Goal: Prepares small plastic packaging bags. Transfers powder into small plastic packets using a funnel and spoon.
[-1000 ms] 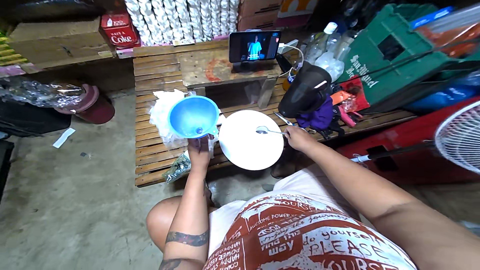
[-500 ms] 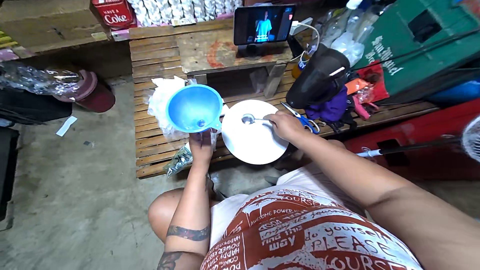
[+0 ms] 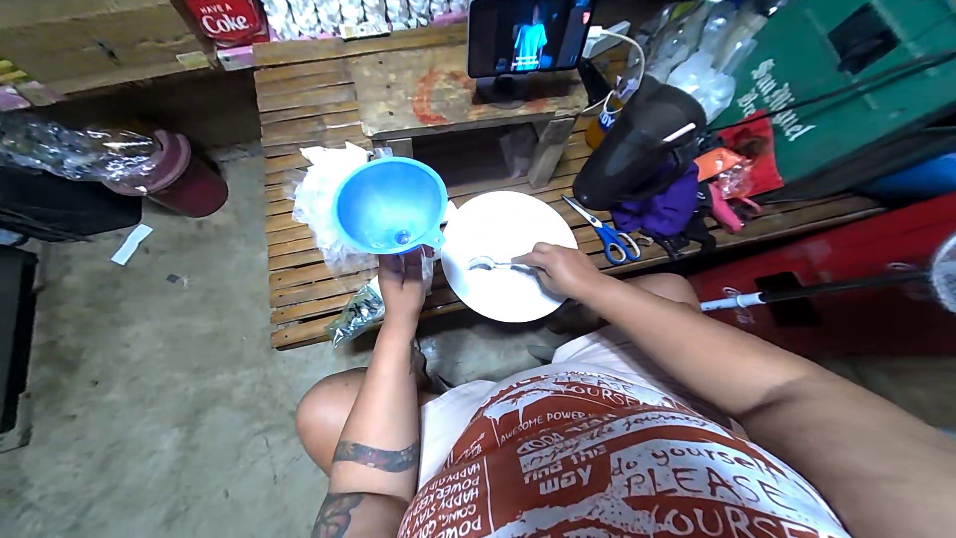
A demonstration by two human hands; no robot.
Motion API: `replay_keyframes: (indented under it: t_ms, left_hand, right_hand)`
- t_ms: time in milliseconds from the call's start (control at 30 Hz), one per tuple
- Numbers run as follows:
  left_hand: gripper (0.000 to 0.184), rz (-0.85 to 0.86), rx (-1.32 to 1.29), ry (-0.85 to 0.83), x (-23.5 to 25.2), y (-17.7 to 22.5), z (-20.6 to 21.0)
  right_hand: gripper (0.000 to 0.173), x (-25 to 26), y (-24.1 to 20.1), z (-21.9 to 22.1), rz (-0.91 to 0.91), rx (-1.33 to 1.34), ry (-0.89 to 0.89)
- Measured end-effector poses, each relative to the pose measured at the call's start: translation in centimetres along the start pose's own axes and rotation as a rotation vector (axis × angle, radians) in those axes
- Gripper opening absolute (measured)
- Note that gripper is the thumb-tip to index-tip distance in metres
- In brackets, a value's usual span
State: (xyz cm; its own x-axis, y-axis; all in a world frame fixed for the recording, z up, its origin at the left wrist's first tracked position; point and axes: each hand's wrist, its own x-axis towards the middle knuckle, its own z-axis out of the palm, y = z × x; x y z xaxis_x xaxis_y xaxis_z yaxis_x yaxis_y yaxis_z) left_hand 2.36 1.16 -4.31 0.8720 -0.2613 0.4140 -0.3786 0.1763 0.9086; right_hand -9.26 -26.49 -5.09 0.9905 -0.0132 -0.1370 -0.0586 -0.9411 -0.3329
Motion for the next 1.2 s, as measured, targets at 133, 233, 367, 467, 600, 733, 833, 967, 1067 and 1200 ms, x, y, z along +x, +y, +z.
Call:
replay_keyframes:
  t_ms: [133, 233, 367, 467, 600, 733, 833, 967, 1067, 1200]
  left_hand:
    - [0.016, 0.075, -0.048, 0.013, 0.8, -0.7, 0.3]
    - [0.018, 0.043, -0.042, -0.002, 0.7, -0.4, 0.4]
    - [0.021, 0.004, 0.006, -0.04, 0.7, -0.4, 0.3]
    - [0.028, 0.001, 0.075, -0.124, 0.6, -0.2, 0.3]
    - [0.033, -0.027, 0.263, -0.248, 0.3, 1.1, 0.1]
    - [0.035, -0.04, 0.33, -0.318, 0.3, 0.1, -0.1]
    - [0.038, -0.039, 0.359, -0.358, 0.4, -0.4, 0.0]
    - [0.035, -0.054, 0.368, -0.398, 0.2, -0.6, 0.4]
    - [0.033, -0.065, 0.362, -0.407, 0.0, -0.4, 0.8]
    - [0.035, -0.074, 0.336, -0.401, -0.1, 0.0, 1.0]
  right_hand:
    - [0.03, -1.8, 0.6, 0.6, 0.224, 0.37, -0.156]
    - [0.025, -3.0, 0.9, 1.1, 0.467, 0.766, -0.247]
    - [0.026, -4.0, 0.6, -0.7, 0.554, 0.852, -0.264]
    - [0.026, -4.2, 0.7, -2.5, 0.53, 0.784, -0.198]
    - [0.028, -4.2, 1.6, -5.3, 0.456, 0.655, -0.053]
    - [0.029, -4.1, -0.2, -9.9, 0.389, 0.706, 0.105]
    - [0.027, -4.0, -2.1, -12.8, 0.331, 0.743, 0.199]
    - [0.028, -3.8, -4.4, -14.2, 0.162, 0.665, 0.295]
    - [0.029, -3.4, -6.4, -13.2, -0.024, 0.4, 0.393]
    - [0.024, -2.7, -7.9, -11.6, -0.177, 0.081, 0.478]
